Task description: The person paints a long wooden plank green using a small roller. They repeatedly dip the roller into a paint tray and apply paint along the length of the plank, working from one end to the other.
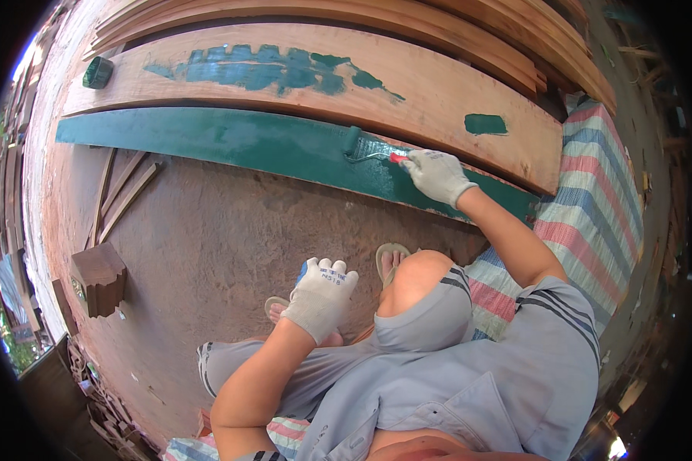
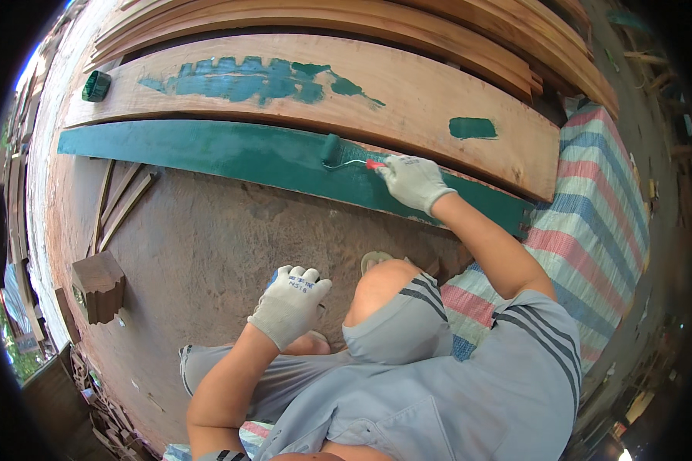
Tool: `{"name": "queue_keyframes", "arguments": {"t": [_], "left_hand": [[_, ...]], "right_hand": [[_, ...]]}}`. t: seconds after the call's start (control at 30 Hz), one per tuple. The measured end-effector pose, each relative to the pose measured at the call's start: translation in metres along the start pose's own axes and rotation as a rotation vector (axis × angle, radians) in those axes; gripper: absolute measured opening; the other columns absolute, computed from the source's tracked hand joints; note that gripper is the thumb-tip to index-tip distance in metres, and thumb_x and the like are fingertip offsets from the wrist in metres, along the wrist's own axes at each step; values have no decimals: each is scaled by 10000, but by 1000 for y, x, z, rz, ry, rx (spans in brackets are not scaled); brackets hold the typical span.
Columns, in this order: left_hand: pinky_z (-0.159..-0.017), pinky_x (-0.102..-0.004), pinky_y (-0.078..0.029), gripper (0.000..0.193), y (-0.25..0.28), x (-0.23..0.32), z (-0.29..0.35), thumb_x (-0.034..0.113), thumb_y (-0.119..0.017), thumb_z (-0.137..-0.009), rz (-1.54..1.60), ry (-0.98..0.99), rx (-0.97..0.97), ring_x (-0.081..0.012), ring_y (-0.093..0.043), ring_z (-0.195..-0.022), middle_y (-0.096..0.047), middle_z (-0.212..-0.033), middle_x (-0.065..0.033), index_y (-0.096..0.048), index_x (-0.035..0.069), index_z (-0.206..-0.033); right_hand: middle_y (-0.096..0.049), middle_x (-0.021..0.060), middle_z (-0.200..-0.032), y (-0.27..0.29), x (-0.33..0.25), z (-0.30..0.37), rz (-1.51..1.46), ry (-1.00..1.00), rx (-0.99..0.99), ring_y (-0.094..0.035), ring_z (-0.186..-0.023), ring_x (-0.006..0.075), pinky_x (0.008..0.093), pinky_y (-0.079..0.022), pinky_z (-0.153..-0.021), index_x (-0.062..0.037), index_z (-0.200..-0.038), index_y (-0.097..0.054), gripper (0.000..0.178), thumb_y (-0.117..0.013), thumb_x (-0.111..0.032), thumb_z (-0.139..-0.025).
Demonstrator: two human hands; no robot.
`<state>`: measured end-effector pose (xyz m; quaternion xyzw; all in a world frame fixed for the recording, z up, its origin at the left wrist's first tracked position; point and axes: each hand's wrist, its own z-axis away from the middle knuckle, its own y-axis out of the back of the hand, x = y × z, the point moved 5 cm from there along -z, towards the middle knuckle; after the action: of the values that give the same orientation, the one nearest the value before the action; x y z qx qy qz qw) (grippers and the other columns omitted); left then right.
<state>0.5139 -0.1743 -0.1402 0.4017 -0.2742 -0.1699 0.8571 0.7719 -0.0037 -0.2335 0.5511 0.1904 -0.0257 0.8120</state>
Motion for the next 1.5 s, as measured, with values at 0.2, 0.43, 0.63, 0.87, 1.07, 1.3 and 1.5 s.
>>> {"name": "queue_keyframes", "arguments": {"t": [0.2, 0.43, 0.63, 0.87, 1.07, 1.3, 1.5], "left_hand": [[-1119, -474, -471, 322, 1, -3, -1, 182, -766, -881, 17, 0, -14, -299, -674, -1179, -710, -1156, -87, -730, 135, -1198], [-1118, -466, -472, 353, 5, 0, -9, 209, -793, -871, 30, -13, 4, -290, -672, -1183, -708, -1158, -71, -719, 140, -1210], [-1124, -466, -469, 384, 10, 0, 0, 221, -805, -867, 43, 3, 17, -287, -667, -1198, -713, -1191, -67, -722, 149, -1235], [-1148, -471, -455, 429, 4, -5, -3, 218, -808, -875, 46, 26, -19, -284, -649, -1245, -710, -1218, -70, -722, 145, -1289], [-1144, -472, -457, 430, 12, 5, 2, 217, -809, -876, 48, 12, -4, -300, -643, -1250, -709, -1232, -67, -721, 138, -1289], [-1096, -465, -460, 370, 6, 0, 7, 224, -779, -869, 30, -29, 92, -305, -650, -1191, -698, -1186, -81, -714, 131, -1221], [-1087, -461, -460, 396, 13, 9, 6, 230, -787, -835, 47, -70, 140, -309, -654, -1174, -688, -1180, -96, -701, 124, -1207]], "right_hand": [[-772, 162, -884, 14, 29, 39, 92, 51, 105, -763, -867, 356, 500, -566, -740, -106, -941, -756, 413, -601, -469, -1063], [-773, 163, -868, 3, 23, 18, 110, 70, 170, -761, -819, 362, 510, -566, -724, -113, -877, -744, 470, -575, -507, -1068], [-752, 166, -824, 10, 62, 66, 46, -28, 72, -745, -814, 374, 488, -551, -735, -114, -842, -725, 482, -565, -504, -1076], [-764, 169, -855, 4, 28, 15, 43, 37, 134, -758, -859, 365, 494, -553, -745, -112, -823, -724, 485, -573, -501, -1071], [-750, 171, -823, 18, 70, 64, 107, -59, 51, -757, -862, 366, 510, -551, -760, -117, -805, -724, 509, -562, -518, -1073], [-753, 170, -824, 22, 43, 49, 41, 1, 120, -756, -869, 376, 510, -556, -762, -112, -819, -734, 519, -558, -527, -1075], [-783, 187, -919, 12, 32, 22, 77, -38, 47, -765, -914, 383, 525, -568, -778, -104, -875, -773, 549, -527, -550, -1079]]}}
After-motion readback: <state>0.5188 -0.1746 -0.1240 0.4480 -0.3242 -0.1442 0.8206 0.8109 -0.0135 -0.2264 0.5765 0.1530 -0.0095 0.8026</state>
